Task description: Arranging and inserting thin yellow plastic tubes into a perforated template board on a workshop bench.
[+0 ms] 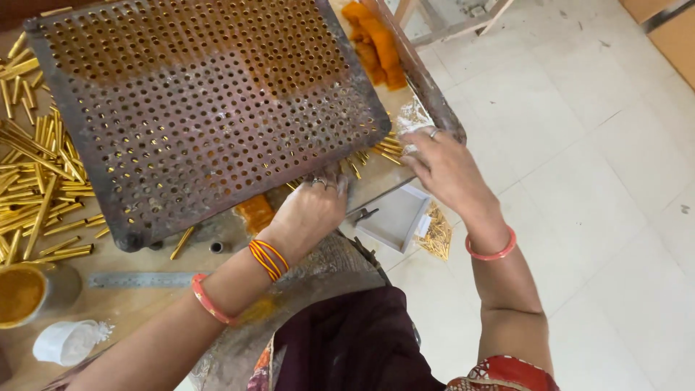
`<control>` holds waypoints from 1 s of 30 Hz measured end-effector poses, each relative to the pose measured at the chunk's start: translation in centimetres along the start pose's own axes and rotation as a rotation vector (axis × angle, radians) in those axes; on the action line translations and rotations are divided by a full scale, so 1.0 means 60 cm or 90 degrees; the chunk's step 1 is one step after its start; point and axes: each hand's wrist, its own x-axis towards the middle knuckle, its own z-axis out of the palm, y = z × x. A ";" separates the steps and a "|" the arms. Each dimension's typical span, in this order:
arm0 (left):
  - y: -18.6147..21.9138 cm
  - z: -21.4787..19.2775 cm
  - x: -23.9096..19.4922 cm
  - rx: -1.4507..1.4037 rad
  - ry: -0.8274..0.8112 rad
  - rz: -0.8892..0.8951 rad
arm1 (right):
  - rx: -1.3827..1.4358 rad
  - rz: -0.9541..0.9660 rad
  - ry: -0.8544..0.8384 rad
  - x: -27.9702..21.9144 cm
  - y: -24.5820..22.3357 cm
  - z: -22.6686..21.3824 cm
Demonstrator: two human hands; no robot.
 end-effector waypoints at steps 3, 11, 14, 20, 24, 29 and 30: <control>-0.006 -0.039 -0.004 0.032 0.056 0.005 | 0.015 -0.027 0.018 0.000 0.002 0.031; -0.055 -0.082 -0.010 0.184 0.318 -0.119 | -0.061 -0.132 0.011 0.053 0.032 0.078; -0.060 -0.050 -0.013 0.166 0.176 -0.147 | -0.036 -0.173 -0.010 0.055 0.027 0.093; -0.065 -0.049 -0.020 0.205 0.261 -0.128 | 0.012 -0.096 0.107 0.019 -0.008 0.138; -0.067 -0.057 -0.021 0.185 0.256 -0.132 | 0.069 -0.063 0.190 -0.002 -0.022 0.179; -0.068 -0.062 -0.019 0.161 0.258 -0.136 | 0.061 -0.033 0.206 -0.013 -0.062 0.201; -0.068 -0.062 -0.017 0.166 0.254 -0.138 | 0.080 -0.035 0.207 -0.014 -0.070 0.203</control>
